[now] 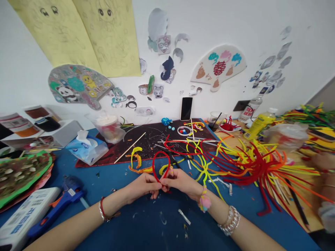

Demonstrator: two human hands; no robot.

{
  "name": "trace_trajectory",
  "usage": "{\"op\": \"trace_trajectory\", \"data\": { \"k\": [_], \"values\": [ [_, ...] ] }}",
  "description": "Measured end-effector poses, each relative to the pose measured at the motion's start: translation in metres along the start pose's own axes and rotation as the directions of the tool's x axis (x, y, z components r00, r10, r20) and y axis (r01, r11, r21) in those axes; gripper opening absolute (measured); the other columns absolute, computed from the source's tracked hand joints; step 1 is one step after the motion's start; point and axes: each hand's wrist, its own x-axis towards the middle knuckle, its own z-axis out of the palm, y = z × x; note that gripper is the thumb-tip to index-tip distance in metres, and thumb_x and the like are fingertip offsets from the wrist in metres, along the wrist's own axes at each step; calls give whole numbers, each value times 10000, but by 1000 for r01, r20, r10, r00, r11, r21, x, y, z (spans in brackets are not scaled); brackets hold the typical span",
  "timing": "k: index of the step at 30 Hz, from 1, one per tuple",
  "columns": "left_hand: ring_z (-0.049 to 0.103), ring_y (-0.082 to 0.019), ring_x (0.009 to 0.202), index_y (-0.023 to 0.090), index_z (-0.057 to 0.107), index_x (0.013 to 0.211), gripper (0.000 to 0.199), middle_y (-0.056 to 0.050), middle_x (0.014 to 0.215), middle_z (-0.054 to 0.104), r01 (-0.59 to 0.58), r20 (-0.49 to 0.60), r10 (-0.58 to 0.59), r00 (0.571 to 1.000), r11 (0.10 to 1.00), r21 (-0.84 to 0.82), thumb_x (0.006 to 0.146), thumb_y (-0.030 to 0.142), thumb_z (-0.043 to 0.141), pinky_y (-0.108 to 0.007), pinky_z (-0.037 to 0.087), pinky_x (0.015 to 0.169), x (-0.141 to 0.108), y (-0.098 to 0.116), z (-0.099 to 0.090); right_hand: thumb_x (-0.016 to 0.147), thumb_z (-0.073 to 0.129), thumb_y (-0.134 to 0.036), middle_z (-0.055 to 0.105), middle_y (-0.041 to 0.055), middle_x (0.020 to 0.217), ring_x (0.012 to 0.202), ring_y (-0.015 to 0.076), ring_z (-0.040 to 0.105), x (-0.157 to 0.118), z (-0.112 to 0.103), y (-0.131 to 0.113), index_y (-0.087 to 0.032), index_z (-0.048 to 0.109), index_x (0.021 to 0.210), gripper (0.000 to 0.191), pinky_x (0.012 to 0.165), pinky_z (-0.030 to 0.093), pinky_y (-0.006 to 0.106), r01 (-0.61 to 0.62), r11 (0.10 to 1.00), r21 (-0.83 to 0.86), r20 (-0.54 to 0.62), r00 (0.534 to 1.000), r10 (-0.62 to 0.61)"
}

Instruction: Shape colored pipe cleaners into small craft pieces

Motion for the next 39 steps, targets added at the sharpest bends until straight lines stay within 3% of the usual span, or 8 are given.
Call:
{"op": "trace_trajectory", "data": {
  "k": [9,18,26,35,39],
  "values": [
    [487,-77,480,100,680,771,286,-2,524,569,-32,30,32,999,999,24,704,368,605,-207,369,514,-1,1,0,696,655,-327,570,-18,579,540,87,515,2,3,3,-130,568,691,215,556,373,235,25,999,29,-42,999,-24],
    [537,-84,479,90,666,761,215,-47,648,625,-7,13,9,1000,992,-122,731,253,528,-200,384,475,6,-4,3,704,647,-356,561,-20,572,549,77,483,2,5,0,-131,537,625,263,580,363,232,27,999,44,-87,996,-23],
    [539,-84,476,93,669,708,200,-34,587,613,-3,-18,2,1000,997,-78,703,203,502,-196,385,476,5,-3,3,709,629,-398,544,-24,563,530,78,469,2,6,2,-138,528,627,291,556,352,235,5,1000,28,-89,996,-3],
    [511,-80,493,97,669,747,241,-21,608,599,0,-5,1,1000,999,33,689,312,577,-209,382,499,1,-2,4,692,654,-360,552,-24,545,536,98,511,2,7,3,-148,544,633,246,541,375,240,68,994,-91,-73,995,-74],
    [486,-71,476,103,654,693,177,-1,571,572,-11,-34,14,999,997,71,675,244,549,-197,372,486,1,-5,5,688,670,-310,580,-12,637,599,104,530,-1,7,0,-149,581,719,187,597,402,247,85,996,-27,-79,993,-87]
  ]
}}
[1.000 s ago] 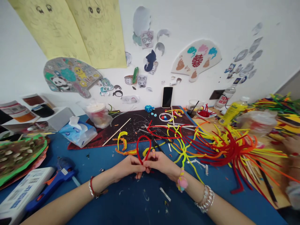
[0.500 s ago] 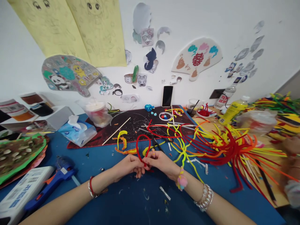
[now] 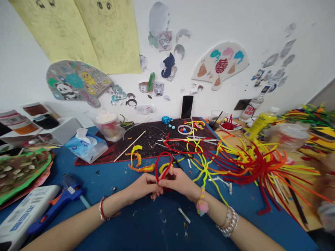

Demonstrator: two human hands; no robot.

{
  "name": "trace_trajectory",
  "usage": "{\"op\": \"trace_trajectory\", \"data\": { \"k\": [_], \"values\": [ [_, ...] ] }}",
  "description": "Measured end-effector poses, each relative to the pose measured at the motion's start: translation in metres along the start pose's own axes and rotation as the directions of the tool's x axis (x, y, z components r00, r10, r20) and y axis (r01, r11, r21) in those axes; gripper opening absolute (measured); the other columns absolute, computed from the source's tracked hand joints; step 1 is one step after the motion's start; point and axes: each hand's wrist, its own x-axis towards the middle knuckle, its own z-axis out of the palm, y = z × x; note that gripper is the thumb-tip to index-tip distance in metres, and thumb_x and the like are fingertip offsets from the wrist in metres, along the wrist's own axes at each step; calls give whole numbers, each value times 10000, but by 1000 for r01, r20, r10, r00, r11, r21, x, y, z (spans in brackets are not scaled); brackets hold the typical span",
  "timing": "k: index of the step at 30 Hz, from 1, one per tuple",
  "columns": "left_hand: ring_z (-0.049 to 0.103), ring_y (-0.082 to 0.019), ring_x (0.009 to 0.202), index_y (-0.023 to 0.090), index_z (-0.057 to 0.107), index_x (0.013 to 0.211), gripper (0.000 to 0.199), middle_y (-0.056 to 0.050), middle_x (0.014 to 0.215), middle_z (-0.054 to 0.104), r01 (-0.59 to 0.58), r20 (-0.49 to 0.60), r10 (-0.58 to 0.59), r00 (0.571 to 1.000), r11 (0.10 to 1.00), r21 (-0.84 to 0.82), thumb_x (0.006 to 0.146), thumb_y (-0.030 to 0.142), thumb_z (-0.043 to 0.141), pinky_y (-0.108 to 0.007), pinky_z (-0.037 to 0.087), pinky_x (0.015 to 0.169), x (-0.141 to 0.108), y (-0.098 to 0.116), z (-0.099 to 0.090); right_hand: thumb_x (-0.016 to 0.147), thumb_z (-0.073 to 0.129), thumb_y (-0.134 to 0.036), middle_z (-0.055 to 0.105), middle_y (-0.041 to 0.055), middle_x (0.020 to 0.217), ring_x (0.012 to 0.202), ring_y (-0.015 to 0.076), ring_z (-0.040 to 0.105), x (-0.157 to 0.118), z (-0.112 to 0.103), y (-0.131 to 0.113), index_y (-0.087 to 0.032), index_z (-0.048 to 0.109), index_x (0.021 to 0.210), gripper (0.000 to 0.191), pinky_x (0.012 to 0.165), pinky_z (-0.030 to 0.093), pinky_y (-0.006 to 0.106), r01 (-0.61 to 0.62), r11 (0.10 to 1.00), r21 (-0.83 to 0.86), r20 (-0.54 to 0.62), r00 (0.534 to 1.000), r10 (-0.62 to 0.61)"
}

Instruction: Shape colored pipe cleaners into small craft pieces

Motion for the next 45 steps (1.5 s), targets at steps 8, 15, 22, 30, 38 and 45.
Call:
{"op": "trace_trajectory", "data": {
  "k": [8,15,22,30,38,45],
  "values": [
    [454,-69,486,119,642,639,136,29,540,535,-96,100,74,992,967,235,648,246,594,-171,335,461,-4,-3,5,779,547,-372,619,60,992,929,183,553,5,-20,-7,-188,643,870,227,873,401,358,109,905,411,-153,987,-50],
    [457,-73,478,120,606,607,156,28,543,520,-104,125,77,989,968,229,660,266,590,-170,331,449,-4,-3,3,811,464,-398,614,23,1079,1075,183,499,5,-33,-13,-242,653,818,245,948,350,364,129,840,527,-176,984,-41],
    [440,-70,511,112,632,631,162,19,583,546,-135,115,101,988,929,344,667,265,594,-165,308,463,-4,-5,4,746,580,-448,642,-22,971,937,157,564,3,-33,-3,-294,648,790,174,883,402,342,172,847,504,-251,967,-47],
    [411,-69,536,111,600,597,162,37,562,486,-208,136,167,977,895,394,672,255,594,-164,300,483,-3,-4,5,650,696,-394,648,-22,820,854,147,576,6,-32,-1,-254,643,702,158,853,432,321,222,797,562,-397,918,25],
    [403,-66,539,114,559,563,150,42,553,455,-263,168,211,963,868,422,677,209,577,-166,287,483,-5,-2,6,670,674,-401,643,-32,779,723,116,577,5,-36,2,-250,625,715,165,764,460,286,138,826,546,-311,949,46],
    [415,-66,547,115,565,574,122,38,576,468,-295,191,235,953,862,413,671,185,589,-168,288,484,-8,1,7,650,699,-373,594,-53,705,690,96,545,4,-33,-1,-258,600,717,166,725,450,256,137,778,613,-264,964,38]
  ]
}}
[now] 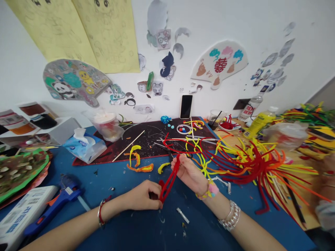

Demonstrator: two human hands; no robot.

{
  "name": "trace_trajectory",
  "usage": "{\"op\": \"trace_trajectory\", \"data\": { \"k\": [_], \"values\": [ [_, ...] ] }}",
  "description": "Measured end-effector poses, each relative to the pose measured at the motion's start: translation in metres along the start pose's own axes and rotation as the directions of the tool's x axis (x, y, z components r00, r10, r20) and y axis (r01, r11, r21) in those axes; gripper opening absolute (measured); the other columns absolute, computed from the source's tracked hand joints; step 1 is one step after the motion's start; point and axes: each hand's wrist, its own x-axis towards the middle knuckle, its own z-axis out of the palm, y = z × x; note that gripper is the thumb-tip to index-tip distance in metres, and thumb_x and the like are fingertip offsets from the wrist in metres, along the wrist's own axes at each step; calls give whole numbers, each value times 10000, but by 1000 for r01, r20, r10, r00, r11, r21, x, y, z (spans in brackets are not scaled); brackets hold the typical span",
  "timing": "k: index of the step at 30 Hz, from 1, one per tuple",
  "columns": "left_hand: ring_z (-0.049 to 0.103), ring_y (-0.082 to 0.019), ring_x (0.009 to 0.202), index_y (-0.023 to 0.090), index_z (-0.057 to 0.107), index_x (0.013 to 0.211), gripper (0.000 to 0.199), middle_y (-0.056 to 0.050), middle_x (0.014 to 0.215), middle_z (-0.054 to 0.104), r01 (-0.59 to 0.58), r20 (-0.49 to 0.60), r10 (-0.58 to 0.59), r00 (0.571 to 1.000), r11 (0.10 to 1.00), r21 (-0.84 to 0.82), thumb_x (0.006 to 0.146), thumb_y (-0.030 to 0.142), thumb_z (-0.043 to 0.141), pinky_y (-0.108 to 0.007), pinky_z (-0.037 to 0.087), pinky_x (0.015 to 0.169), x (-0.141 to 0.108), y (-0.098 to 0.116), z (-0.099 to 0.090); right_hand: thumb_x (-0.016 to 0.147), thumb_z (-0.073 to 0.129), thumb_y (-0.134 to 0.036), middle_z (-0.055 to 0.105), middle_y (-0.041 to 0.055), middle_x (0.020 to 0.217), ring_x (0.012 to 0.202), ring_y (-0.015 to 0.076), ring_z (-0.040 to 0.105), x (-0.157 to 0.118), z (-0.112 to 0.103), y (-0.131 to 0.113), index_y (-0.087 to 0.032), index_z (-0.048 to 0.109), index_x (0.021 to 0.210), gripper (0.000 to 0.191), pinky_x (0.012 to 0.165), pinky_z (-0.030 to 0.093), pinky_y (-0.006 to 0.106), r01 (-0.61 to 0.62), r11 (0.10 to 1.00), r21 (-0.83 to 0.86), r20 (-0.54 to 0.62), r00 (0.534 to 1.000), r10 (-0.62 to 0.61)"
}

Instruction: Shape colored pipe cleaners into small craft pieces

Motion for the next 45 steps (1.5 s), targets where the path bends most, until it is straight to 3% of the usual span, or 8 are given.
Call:
{"op": "trace_trajectory", "data": {
  "k": [5,11,17,23,28,33,39,45],
  "values": [
    [415,-66,541,118,565,567,122,37,573,466,0,5,0,1000,1000,-2,666,183,592,-169,289,482,0,2,0,643,683,-446,556,-45,728,712,92,518,-4,4,-3,-295,615,852,266,748,433,248,51,996,-77,77,996,-45],
    [410,-65,542,125,538,547,136,40,569,448,-4,0,4,1000,1000,25,660,184,588,-163,293,490,1,2,1,596,716,-446,477,-30,691,656,102,465,-7,7,-8,-259,593,719,256,662,433,246,81,994,-67,126,989,-73],
    [408,-62,533,136,559,569,55,37,588,470,-24,-97,50,994,968,251,624,138,556,-160,281,492,0,1,14,654,714,-317,495,-39,673,640,79,479,-3,4,-5,-217,593,735,177,638,435,212,72,997,34,191,979,-78],
    [401,-64,521,143,505,521,99,43,552,461,-7,-139,65,988,923,384,596,150,570,-164,276,497,-4,1,24,682,696,-282,513,-44,630,619,67,503,-1,2,-13,-205,580,667,140,621,453,179,129,989,79,161,977,-140],
    [400,-61,519,142,507,537,92,42,558,446,19,-178,35,983,957,290,621,131,543,-162,277,496,-4,5,24,773,587,-346,592,-17,774,754,88,562,0,5,-17,-219,589,968,232,783,459,227,23,997,77,90,995,-30],
    [413,-66,547,133,537,599,107,24,621,478,46,-281,-21,960,995,84,694,135,488,-161,300,506,0,5,20,851,433,-391,608,64,930,912,159,557,-4,17,-10,-177,531,1095,339,875,397,328,-119,992,52,244,964,103],
    [402,-67,544,136,511,570,102,30,604,466,42,-270,-17,963,995,87,670,126,492,-169,293,508,0,4,20,882,408,-282,573,34,730,719,149,555,-12,22,0,-170,540,978,198,737,401,325,-56,994,-93,317,945,83],
    [365,-69,513,149,398,484,162,45,531,383,42,-230,7,973,977,210,604,96,493,-188,257,487,-2,10,23,895,366,-344,392,-39,568,522,95,411,-7,22,1,-182,465,711,264,610,363,273,-10,1000,-16,264,964,14]
  ]
}}
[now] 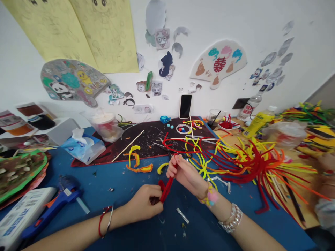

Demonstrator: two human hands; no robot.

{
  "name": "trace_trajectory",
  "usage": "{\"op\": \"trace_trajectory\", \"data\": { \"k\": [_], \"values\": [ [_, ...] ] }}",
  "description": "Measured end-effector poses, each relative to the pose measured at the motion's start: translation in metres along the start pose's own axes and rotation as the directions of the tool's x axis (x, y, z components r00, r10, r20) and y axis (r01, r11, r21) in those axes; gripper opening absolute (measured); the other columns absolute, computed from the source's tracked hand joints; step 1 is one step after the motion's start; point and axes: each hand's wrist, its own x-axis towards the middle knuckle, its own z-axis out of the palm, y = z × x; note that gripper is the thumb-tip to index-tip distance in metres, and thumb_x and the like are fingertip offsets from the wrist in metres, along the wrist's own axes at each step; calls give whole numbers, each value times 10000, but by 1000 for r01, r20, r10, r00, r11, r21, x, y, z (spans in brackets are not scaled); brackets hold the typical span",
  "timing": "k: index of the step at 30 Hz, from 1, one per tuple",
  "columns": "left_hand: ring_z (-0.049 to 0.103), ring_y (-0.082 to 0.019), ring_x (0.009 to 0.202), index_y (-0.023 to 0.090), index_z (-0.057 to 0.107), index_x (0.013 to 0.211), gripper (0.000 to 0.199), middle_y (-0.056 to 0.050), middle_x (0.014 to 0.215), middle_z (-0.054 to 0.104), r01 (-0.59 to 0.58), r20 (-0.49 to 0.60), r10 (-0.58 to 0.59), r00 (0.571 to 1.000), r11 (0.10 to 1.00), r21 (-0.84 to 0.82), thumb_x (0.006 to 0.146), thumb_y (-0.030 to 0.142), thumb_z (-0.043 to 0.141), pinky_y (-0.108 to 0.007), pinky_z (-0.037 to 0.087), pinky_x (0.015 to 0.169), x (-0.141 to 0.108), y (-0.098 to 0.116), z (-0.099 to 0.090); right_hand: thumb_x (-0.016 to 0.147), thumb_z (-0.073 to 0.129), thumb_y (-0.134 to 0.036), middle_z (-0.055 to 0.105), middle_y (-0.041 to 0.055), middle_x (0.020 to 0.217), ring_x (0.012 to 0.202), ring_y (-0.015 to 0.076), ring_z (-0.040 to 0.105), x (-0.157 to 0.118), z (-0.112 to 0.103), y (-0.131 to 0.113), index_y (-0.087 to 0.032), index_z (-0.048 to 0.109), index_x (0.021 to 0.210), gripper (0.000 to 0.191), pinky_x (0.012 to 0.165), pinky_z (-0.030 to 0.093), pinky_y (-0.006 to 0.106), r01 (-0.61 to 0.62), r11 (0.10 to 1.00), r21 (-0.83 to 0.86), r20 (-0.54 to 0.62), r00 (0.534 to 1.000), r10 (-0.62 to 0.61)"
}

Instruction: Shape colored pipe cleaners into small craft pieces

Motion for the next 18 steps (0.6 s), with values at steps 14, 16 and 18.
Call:
{"op": "trace_trajectory", "data": {
  "k": [14,16,18],
  "values": [
    [506,-123,739,130,563,910,211,-49,888,570,160,71,-144,987,853,-497,780,278,488,-228,393,657,3,16,-3,896,342,-368,499,-14,612,625,128,512,-4,11,16,-201,443,765,235,635,415,273,3,998,-67,-17,1000,-5],
    [524,-127,738,102,555,953,273,-71,868,594,221,132,-178,975,749,-625,822,297,417,-245,402,677,5,19,-3,890,342,-391,529,-7,645,577,121,506,-6,12,18,-212,436,783,229,514,403,231,-33,997,-74,-12,999,32],
    [535,-125,726,78,567,939,300,-80,816,619,263,167,-205,964,680,-684,837,296,389,-254,397,706,7,21,-6,884,342,-410,555,-1,683,514,111,485,-7,12,19,-226,433,811,218,432,372,209,-60,995,-81,-2,998,60]
  ]
}}
